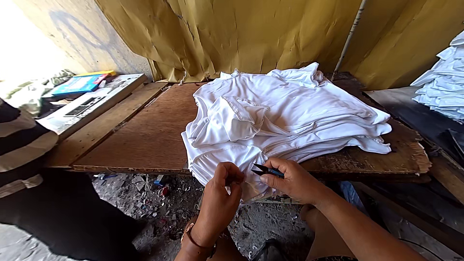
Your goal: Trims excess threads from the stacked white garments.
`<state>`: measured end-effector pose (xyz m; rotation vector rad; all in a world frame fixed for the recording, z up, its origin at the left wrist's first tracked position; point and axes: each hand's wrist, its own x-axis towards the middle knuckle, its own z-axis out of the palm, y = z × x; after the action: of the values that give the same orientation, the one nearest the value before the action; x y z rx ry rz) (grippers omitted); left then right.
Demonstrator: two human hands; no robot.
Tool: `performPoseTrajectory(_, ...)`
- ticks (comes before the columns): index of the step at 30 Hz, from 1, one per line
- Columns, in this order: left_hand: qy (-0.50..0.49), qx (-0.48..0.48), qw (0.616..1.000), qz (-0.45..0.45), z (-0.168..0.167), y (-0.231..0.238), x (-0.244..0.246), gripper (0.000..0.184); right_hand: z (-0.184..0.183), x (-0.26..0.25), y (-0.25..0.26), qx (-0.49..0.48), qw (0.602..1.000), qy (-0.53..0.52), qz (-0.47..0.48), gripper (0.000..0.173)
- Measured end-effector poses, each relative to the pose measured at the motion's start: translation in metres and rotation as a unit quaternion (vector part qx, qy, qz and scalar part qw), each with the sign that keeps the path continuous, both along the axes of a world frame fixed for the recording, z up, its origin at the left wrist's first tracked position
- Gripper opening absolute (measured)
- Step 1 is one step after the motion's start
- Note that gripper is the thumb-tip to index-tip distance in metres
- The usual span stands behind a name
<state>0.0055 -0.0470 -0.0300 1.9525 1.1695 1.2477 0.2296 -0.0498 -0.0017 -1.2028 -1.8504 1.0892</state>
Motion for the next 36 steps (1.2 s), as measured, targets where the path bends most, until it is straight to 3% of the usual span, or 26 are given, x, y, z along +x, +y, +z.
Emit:
performPoseTrajectory(5, 0.093, 0.072, 0.992, 0.039, 0.002, -0.003, 0.012, 0.041, -0.006, 0.002, 0.001, -0.028, 0.995, 0.093, 0.004, 0.015)
performPoseTrajectory(10, 0.165, 0.195, 0.961, 0.104, -0.008, -0.003, 0.026, 0.02, -0.006, 0.002, 0.0, -0.052, 0.993, 0.107, 0.0, 0.015)
performPoseTrajectory(14, 0.203, 0.217, 0.949, 0.107, -0.009, -0.003, 0.024, 0.02, -0.006, 0.003, 0.0, -0.041, 0.995, 0.092, 0.009, 0.015)
performPoseTrajectory(19, 0.078, 0.06, 0.995, 0.007, -0.002, 0.004, 0.0, 0.021, 0.0, 0.002, -0.002, 0.011, 0.999, -0.027, 0.016, 0.022)
performPoseTrajectory(23, -0.039, -0.042, 0.997, -0.053, -0.002, 0.003, -0.011, 0.018, 0.01, -0.005, -0.008, 0.059, 0.987, -0.147, 0.016, 0.026)
performPoseTrajectory(31, -0.072, 0.015, 0.996, -0.056, -0.01, -0.004, -0.007, 0.017, -0.01, -0.013, -0.008, 0.237, 0.958, -0.162, -0.02, 0.028)
performPoseTrajectory(36, -0.133, -0.017, 0.989, -0.061, -0.009, -0.004, -0.007, 0.014, -0.013, -0.007, -0.008, 0.249, 0.958, -0.142, -0.007, 0.026)
